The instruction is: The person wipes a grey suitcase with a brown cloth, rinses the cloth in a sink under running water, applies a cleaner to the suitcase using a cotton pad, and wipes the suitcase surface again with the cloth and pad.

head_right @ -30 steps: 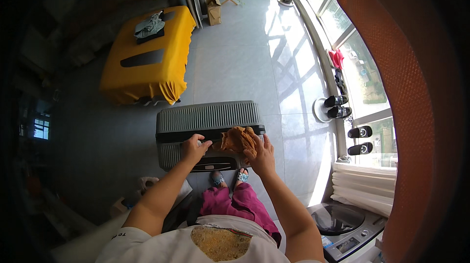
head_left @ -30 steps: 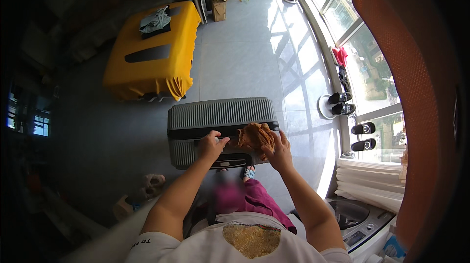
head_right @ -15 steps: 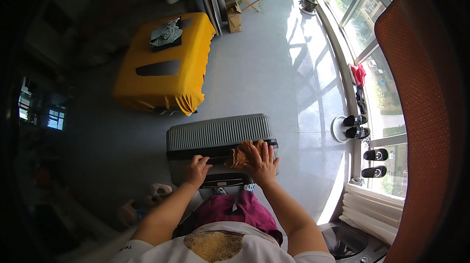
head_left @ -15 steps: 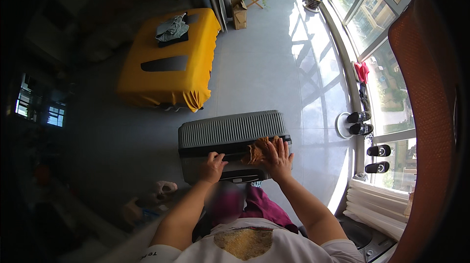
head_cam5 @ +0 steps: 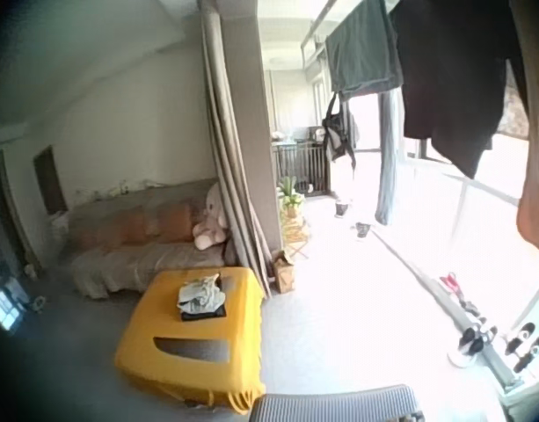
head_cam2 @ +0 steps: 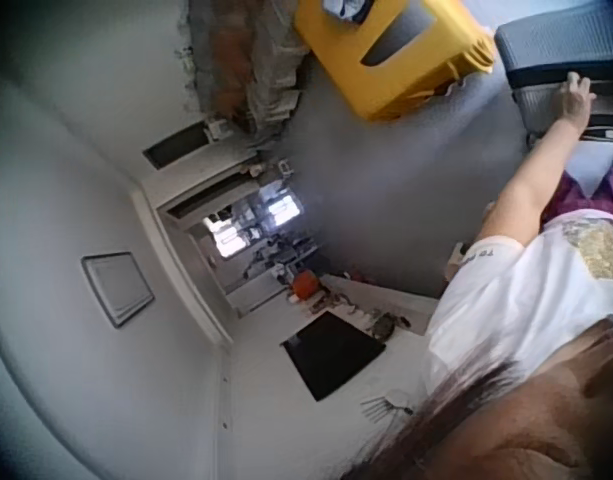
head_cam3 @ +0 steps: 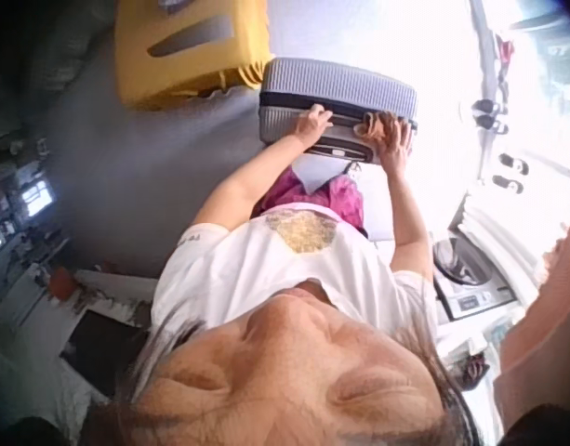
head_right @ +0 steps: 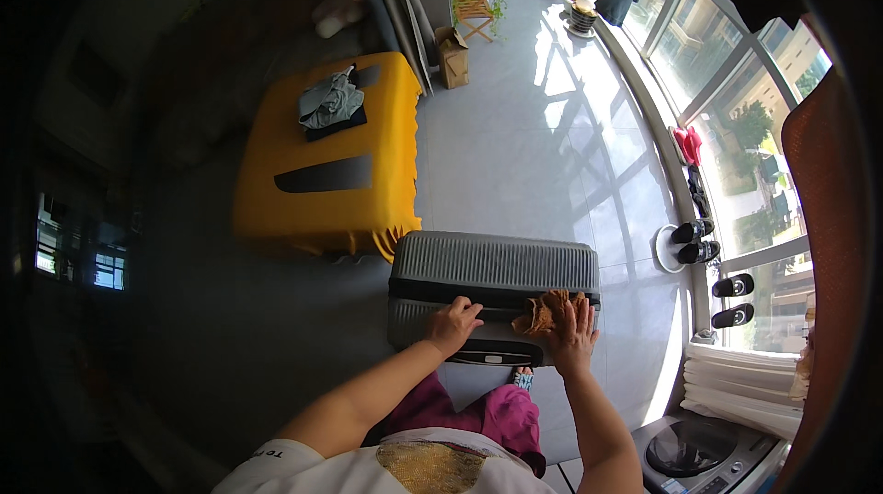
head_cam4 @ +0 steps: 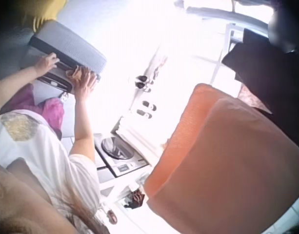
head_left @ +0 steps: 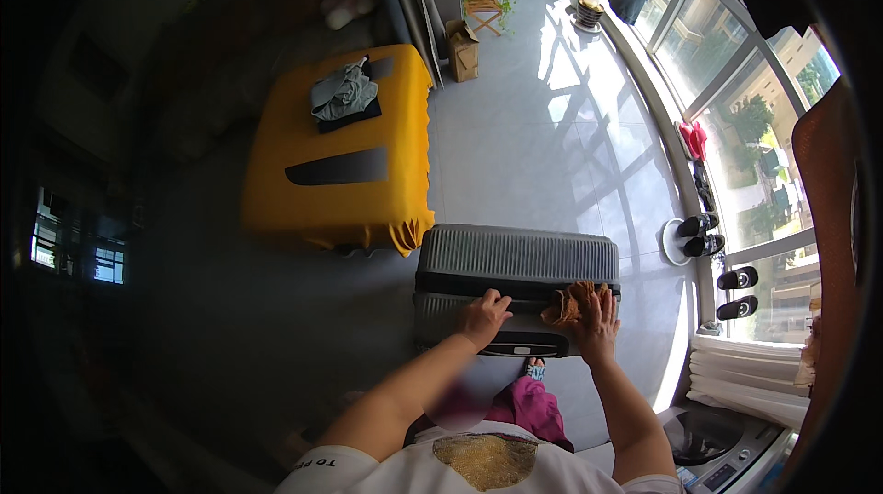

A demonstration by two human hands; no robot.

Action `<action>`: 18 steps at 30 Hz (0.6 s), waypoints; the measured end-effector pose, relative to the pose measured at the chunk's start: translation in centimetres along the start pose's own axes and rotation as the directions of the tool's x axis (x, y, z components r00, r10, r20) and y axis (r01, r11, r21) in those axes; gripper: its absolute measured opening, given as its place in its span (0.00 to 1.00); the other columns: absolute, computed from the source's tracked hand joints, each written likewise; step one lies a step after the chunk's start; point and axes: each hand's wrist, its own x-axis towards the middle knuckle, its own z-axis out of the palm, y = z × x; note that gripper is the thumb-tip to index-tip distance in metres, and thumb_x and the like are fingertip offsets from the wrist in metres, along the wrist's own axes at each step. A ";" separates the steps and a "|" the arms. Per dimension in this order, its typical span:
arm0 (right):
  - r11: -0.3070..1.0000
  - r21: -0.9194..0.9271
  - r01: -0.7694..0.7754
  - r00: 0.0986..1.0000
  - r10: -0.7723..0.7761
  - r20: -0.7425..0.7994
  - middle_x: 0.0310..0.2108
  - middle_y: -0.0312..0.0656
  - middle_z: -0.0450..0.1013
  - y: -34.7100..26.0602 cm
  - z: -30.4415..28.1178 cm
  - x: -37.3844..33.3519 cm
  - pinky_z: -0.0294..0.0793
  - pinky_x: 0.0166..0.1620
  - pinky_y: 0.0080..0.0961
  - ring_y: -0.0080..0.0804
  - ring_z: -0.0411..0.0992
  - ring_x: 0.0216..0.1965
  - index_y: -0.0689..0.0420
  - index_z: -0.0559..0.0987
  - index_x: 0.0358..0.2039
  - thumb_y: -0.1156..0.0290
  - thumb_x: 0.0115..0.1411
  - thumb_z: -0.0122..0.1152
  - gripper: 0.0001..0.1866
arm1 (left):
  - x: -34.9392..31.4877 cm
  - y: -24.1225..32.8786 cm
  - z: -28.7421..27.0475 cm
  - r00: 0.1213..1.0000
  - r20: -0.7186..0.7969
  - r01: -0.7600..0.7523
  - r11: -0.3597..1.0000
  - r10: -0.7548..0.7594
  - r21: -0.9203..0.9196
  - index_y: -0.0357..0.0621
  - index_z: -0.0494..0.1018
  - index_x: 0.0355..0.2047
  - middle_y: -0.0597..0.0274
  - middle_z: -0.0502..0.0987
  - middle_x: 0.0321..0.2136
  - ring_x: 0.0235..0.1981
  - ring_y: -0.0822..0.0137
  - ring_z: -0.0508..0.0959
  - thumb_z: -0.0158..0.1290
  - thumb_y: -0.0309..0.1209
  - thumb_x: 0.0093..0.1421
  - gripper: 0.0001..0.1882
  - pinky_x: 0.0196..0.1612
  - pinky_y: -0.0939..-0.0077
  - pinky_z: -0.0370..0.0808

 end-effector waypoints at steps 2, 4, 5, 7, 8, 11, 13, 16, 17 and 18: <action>0.999 0.004 -0.050 0.998 0.050 -0.047 0.71 0.51 0.41 -1.6 0.8 -0.7 0.46 0.61 0.67 0.55 0.39 0.71 0.43 0.54 0.68 0.57 0.53 0.65 0.45 | 1.5 -1.6 -0.9 0.995 0.080 -0.053 0.998 0.055 -0.025 0.49 0.73 0.40 0.61 0.70 0.36 0.33 0.57 0.78 0.61 0.36 0.54 0.15 0.34 0.63 0.77; 0.993 0.010 -0.119 0.990 0.119 -0.081 0.71 0.51 0.41 -3.6 1.4 -1.2 0.46 0.61 0.66 0.56 0.39 0.71 0.43 0.53 0.68 0.56 0.53 0.64 0.44 | 2.9 -3.6 -1.8 0.987 0.106 -0.118 0.992 0.123 -0.049 0.49 0.72 0.40 0.61 0.70 0.36 0.33 0.56 0.78 0.61 0.36 0.54 0.15 0.34 0.62 0.77; 0.987 0.035 -0.154 0.985 0.157 -0.078 0.71 0.51 0.41 -4.9 1.5 -1.3 0.45 0.62 0.66 0.56 0.38 0.71 0.43 0.53 0.68 0.55 0.54 0.64 0.44 | 3.5 -4.5 -2.2 0.984 0.109 -0.136 0.990 0.140 -0.048 0.49 0.72 0.39 0.61 0.71 0.36 0.33 0.56 0.78 0.62 0.36 0.53 0.15 0.35 0.62 0.77; 0.970 0.044 -0.238 0.967 0.241 -0.084 0.71 0.50 0.40 -7.9 2.0 -1.2 0.46 0.61 0.68 0.55 0.38 0.71 0.42 0.53 0.68 0.55 0.53 0.65 0.44 | 4.7 -6.0 -3.5 0.978 0.130 -0.161 0.987 0.163 -0.022 0.49 0.73 0.38 0.61 0.72 0.37 0.34 0.56 0.78 0.63 0.35 0.51 0.15 0.35 0.63 0.77; 0.955 0.039 -0.294 0.952 0.296 -0.076 0.71 0.50 0.40 -9.0 2.3 -1.2 0.46 0.61 0.68 0.55 0.38 0.71 0.42 0.53 0.68 0.56 0.53 0.65 0.45 | 5.2 -6.5 -4.1 0.971 0.150 -0.183 0.983 0.184 -0.020 0.49 0.73 0.38 0.62 0.72 0.37 0.34 0.57 0.78 0.63 0.35 0.51 0.15 0.35 0.63 0.77; 0.936 0.049 -0.349 0.924 0.352 -0.147 0.71 0.50 0.41 -11.1 3.7 -2.0 0.46 0.61 0.69 0.54 0.38 0.71 0.42 0.54 0.67 0.55 0.52 0.66 0.45 | 7.1 -8.0 -5.4 0.942 0.217 -0.261 0.965 0.257 -0.011 0.50 0.74 0.39 0.62 0.72 0.38 0.36 0.57 0.78 0.63 0.35 0.51 0.16 0.36 0.63 0.78; 0.924 0.077 -0.375 0.905 0.382 -0.187 0.71 0.50 0.41 -12.2 4.6 -2.7 0.47 0.61 0.69 0.53 0.38 0.71 0.43 0.54 0.67 0.55 0.53 0.65 0.44 | 8.0 -8.5 -6.2 0.920 0.262 -0.299 0.954 0.291 -0.012 0.50 0.74 0.40 0.63 0.72 0.38 0.36 0.57 0.79 0.63 0.36 0.51 0.16 0.36 0.63 0.78; 0.872 0.112 -0.477 0.842 0.490 -0.225 0.71 0.49 0.41 -14.7 5.0 -3.8 0.47 0.61 0.69 0.53 0.39 0.71 0.43 0.55 0.67 0.55 0.53 0.65 0.43 | 9.6 -9.6 -6.9 0.845 0.352 -0.412 0.910 0.402 -0.050 0.51 0.74 0.40 0.64 0.72 0.39 0.35 0.59 0.79 0.63 0.36 0.51 0.16 0.36 0.64 0.78; 0.840 0.129 -0.527 0.810 0.543 -0.221 0.71 0.49 0.41 -16.1 5.6 -5.0 0.46 0.60 0.70 0.54 0.39 0.71 0.43 0.55 0.67 0.56 0.54 0.65 0.43 | 9.8 -9.9 -7.1 0.807 0.389 -0.452 0.889 0.445 -0.078 0.51 0.74 0.40 0.64 0.72 0.39 0.35 0.59 0.79 0.62 0.36 0.52 0.16 0.36 0.64 0.78; 0.820 0.143 -0.554 0.783 0.571 -0.246 0.71 0.49 0.42 -17.1 6.3 -6.1 0.46 0.60 0.70 0.54 0.39 0.71 0.43 0.55 0.67 0.56 0.54 0.65 0.43 | 10.2 -10.2 -7.4 0.764 0.421 -0.494 0.863 0.489 -0.105 0.51 0.74 0.40 0.64 0.72 0.39 0.35 0.59 0.79 0.62 0.36 0.52 0.16 0.36 0.64 0.78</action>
